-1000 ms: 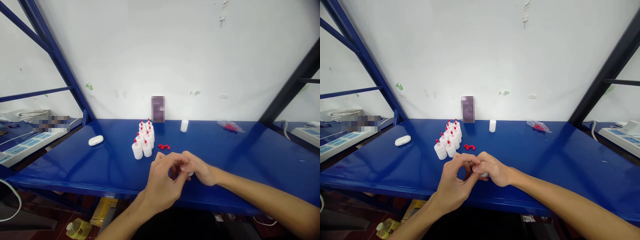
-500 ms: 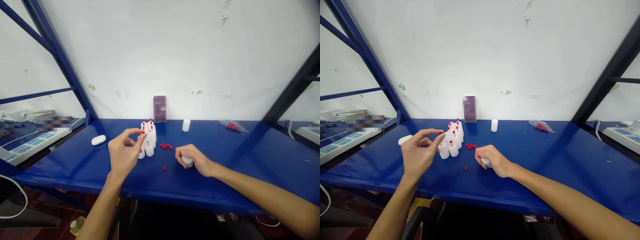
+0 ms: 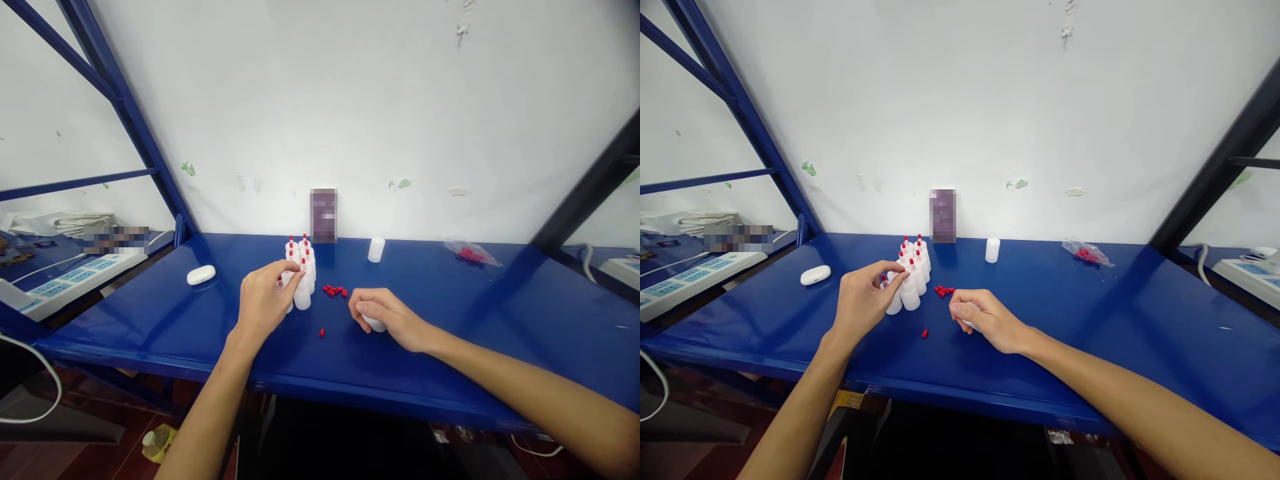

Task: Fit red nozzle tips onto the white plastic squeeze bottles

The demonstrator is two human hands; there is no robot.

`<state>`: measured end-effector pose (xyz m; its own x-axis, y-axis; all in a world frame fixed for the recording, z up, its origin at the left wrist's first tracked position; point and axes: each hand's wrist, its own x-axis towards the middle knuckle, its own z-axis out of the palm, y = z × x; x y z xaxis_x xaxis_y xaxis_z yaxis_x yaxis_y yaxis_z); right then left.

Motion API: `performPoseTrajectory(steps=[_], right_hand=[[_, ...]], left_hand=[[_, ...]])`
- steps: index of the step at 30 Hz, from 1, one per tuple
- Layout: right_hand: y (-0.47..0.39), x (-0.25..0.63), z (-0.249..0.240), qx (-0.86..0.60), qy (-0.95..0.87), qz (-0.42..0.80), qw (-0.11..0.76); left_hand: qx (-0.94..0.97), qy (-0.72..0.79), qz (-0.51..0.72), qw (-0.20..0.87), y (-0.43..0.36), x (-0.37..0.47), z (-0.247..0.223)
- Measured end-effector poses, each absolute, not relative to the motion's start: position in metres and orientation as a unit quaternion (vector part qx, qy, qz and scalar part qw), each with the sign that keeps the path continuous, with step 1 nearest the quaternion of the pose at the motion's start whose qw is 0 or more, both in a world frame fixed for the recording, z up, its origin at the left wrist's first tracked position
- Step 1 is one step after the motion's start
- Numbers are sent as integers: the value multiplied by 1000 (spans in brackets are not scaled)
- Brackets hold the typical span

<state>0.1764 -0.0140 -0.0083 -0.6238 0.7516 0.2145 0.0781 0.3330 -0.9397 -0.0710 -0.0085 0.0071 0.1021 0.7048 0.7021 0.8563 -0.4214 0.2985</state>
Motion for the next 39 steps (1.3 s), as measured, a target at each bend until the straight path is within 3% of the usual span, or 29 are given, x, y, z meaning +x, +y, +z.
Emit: performPoseTrajectory(steps=[8,12,15,23,30,33,39], right_hand=[[-13,178,-10,-300,-750,502,310],[-13,178,-12,-300,-756,497,303],[-13,178,-13,-294,-762,490,304],[-14,180,-13,-293,-782,456,309],[-14,179,-14,-295,-781,463,298],[-13,178,-15,-299,-786,450,302],[-12,178,-19,-272,-761,481,339]], left_hand=[[-715,-481,-501,80,-21,-68,21],[-829,-462,-307,-71,-48,-67,37],[-866,-457,-165,-118,-62,-64,40],[-843,-507,-78,-163,-48,-57,21],[-865,-494,-66,-49,-50,-41,14],[-875,-464,-127,-53,-50,-32,14],[-799,-389,-424,-171,-51,-16,12]])
